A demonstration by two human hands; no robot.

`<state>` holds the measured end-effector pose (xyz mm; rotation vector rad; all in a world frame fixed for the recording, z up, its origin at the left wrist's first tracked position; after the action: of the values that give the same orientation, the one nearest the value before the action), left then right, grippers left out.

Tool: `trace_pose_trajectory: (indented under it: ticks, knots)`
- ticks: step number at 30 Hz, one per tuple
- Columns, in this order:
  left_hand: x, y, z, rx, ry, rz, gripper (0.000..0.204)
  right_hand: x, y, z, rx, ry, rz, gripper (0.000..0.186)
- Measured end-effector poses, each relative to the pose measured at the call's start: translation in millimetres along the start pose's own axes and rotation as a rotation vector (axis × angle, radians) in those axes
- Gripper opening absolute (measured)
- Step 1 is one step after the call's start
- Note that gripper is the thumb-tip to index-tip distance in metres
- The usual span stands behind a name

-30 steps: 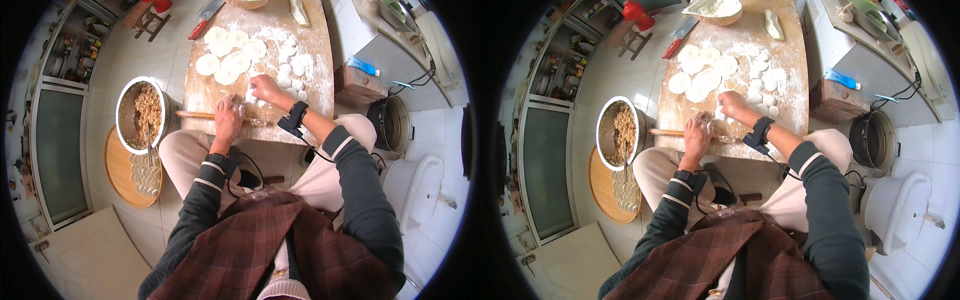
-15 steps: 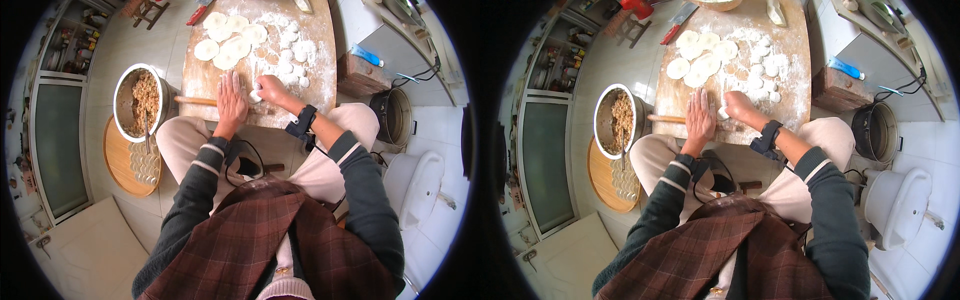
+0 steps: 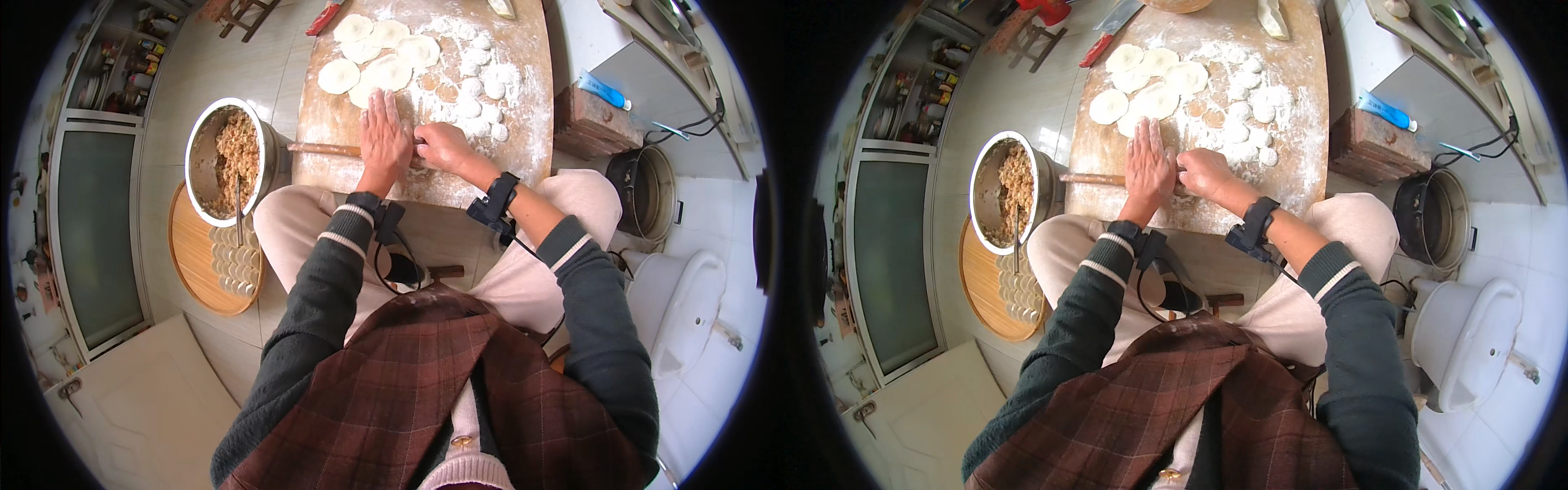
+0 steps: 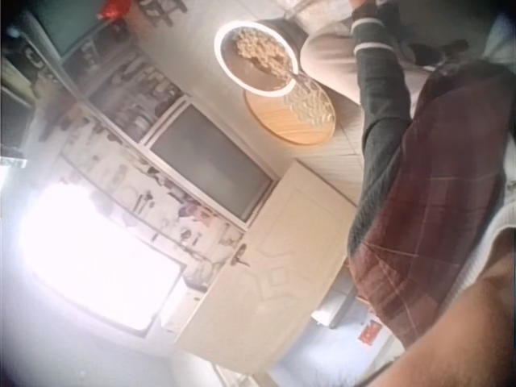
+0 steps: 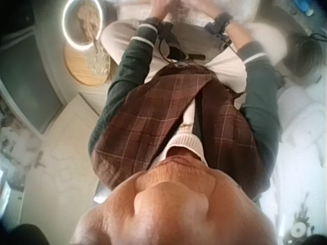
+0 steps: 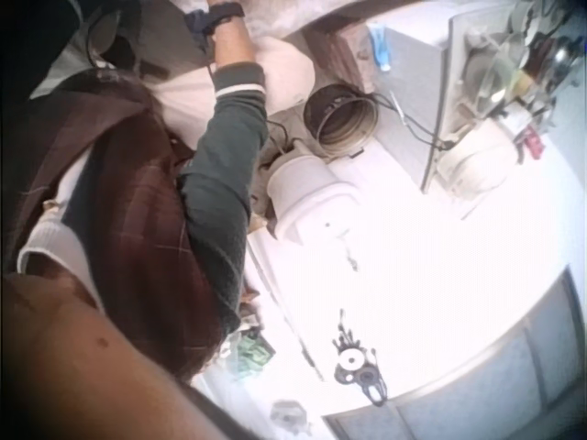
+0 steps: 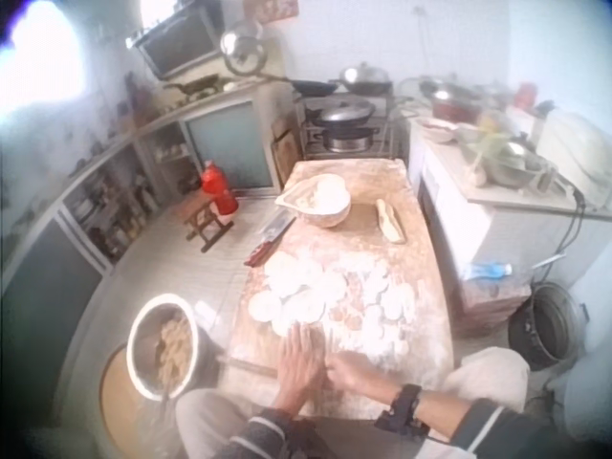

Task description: The person rolls small dough balls into flat circular discs using a rolling pin on a floured wooden table. The person repeatedly picks up a dough ball, flattens it with the rolling pin, and places the finished disc on the table.

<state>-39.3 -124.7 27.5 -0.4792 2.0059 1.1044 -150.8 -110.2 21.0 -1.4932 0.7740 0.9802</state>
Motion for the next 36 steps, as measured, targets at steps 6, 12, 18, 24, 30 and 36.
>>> trace_pose_trajectory:
  ticks: [6,12,18,24,30,36]
  knots:
    - [19.3,-11.9,1.9,-0.117,-0.235,-0.145,0.065,-1.4,9.9,-2.7,0.086,-0.009,-0.144,0.012]
    - [-1.7,5.4,-6.6,-0.013,-0.031,0.006,0.065,-3.2,-1.4,-0.3,-0.046,0.051,0.032,0.010]
    - [11.0,0.1,0.9,-0.123,-0.263,-0.120,0.065,-5.5,7.7,-3.6,0.000,0.008,-0.128,0.009]
    - [-5.5,9.8,-13.7,-0.043,-0.033,-0.002,0.065,-11.8,-4.3,-1.4,-0.065,0.082,0.098,0.013]
    - [12.3,1.7,-1.7,-0.137,-0.294,-0.153,0.067,-8.3,12.3,-5.6,0.057,-0.006,-0.101,0.009]
    - [-4.0,11.3,-4.9,0.016,-0.009,-0.011,0.067,-11.0,-0.1,-0.7,-0.038,0.046,0.146,0.012]
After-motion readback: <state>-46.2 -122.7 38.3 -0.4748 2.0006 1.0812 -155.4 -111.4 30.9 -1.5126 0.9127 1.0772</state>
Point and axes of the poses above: each hand's wrist, its own z-axis away from the middle knuckle, its own x-axis out of the palm, y = z × x, the point moved 9 cm from there along -z, towards the middle knuckle, and after that the axes turned 13 degrees about z, right-handed, at the moved point
